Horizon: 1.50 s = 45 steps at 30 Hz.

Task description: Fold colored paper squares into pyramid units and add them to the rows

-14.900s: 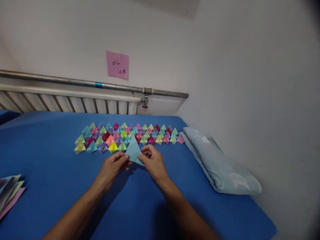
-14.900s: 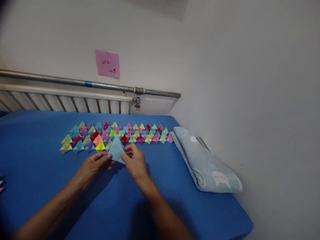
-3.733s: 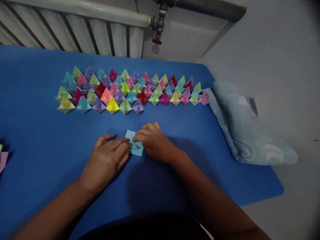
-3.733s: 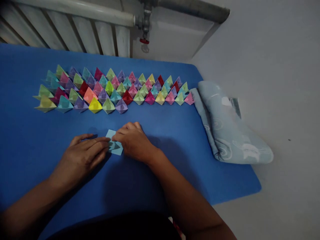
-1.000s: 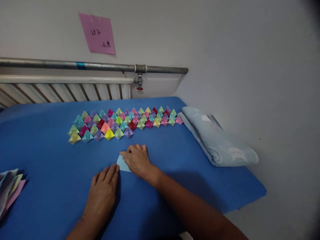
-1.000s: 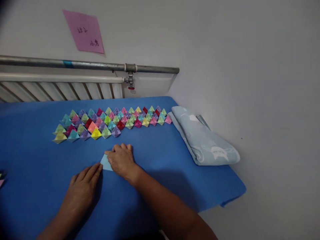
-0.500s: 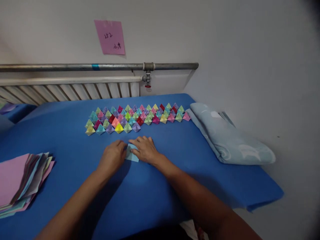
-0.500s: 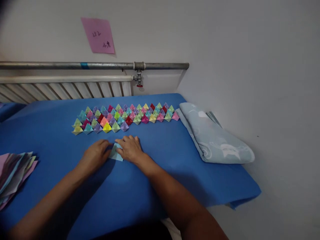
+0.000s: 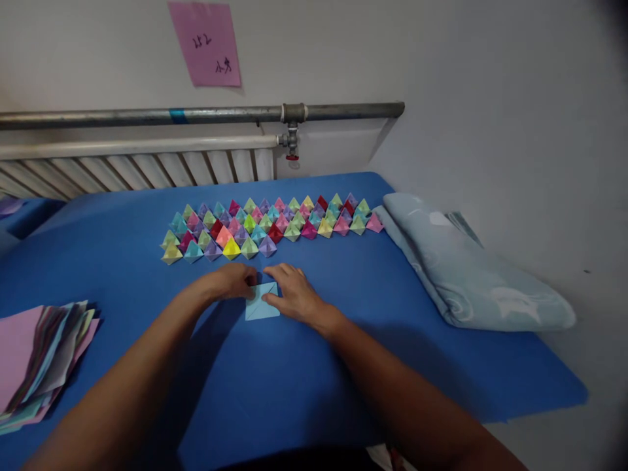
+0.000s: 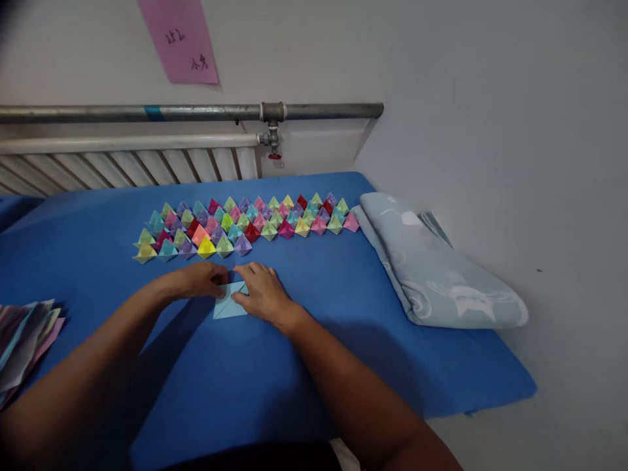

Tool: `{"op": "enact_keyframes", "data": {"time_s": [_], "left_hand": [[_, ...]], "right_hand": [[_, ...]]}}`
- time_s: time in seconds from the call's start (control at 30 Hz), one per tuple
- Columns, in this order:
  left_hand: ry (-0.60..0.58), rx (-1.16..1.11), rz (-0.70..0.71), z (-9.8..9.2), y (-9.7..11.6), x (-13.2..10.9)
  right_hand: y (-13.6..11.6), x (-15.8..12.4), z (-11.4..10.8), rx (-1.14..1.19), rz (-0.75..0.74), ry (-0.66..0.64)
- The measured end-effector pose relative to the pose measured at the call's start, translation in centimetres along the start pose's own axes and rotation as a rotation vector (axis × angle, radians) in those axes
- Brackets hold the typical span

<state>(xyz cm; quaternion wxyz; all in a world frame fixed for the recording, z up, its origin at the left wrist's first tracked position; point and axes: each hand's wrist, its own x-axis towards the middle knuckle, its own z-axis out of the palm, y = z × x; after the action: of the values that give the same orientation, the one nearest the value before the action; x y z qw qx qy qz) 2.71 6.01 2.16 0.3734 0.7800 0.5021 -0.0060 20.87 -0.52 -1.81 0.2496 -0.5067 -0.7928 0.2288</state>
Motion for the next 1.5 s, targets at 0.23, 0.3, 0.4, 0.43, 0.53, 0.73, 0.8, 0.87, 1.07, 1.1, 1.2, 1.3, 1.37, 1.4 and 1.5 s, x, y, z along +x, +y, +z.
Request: {"op": "enact_keyframes", "data": {"time_s": [0.23,0.3,0.4,0.43,0.53,0.73,0.8,0.87,1.07,1.1,1.2,1.3,1.37,1.4,1.5], "left_hand": [[0.100,-0.490,-0.096,-0.1,-0.2,-2.5],[0.239,-0.873,-0.126,0.6,-0.2,-3.3],[0.351,-1.071,-0.107,2.1,0.1,-3.7],[0.371,-1.109,-0.097,2.6,0.3,-3.8],[0.401,-1.258,-0.080,4.0,1.2,-3.8],[0.330,-1.431,-0.064,5.9,2.1,-3.9],[0.306,-1.360,-0.020,6.0,1.7,-4.0],[0.330,-1.279,0.028,5.8,1.1,-3.9],[0.396,-1.142,0.004,4.4,-0.2,-4.0],[0.396,-1.103,-0.012,4.3,-0.3,-4.1],[0.392,-1.020,-0.034,4.2,-0.6,-4.3],[0.336,-1.005,-0.030,4.2,-0.8,-4.4],[0.303,-0.999,-0.033,4.2,-1.0,-4.4],[0.294,-0.991,-0.037,4.2,-1.0,-4.4],[0.289,-0.945,-0.021,4.2,-1.2,-4.4]], "right_hand": [[0.8,0.5,-1.0,0.624,0.299,0.301],[0.6,0.6,-1.1,0.835,0.402,0.331],[-0.6,0.5,-0.7,1.058,0.448,0.239],[-1.2,0.4,-0.5,1.095,0.445,0.214],[-2.8,0.1,0.0,1.113,0.439,0.245],[-3.0,0.4,0.2,1.066,0.479,0.336],[-2.7,0.4,0.1,1.029,0.492,0.321],[-2.6,0.4,0.1,0.975,0.504,0.300],[-2.5,0.2,0.0,0.862,0.528,0.190],[-2.4,0.2,0.0,0.846,0.526,0.177],[-2.2,0.2,0.1,0.830,0.520,0.138],[-2.2,0.2,0.1,0.802,0.514,0.113],[-2.2,0.1,0.0,0.764,0.500,0.093],[-2.2,0.1,0.0,0.747,0.490,0.077],[-2.1,0.0,0.0,0.699,0.472,0.029]]}}
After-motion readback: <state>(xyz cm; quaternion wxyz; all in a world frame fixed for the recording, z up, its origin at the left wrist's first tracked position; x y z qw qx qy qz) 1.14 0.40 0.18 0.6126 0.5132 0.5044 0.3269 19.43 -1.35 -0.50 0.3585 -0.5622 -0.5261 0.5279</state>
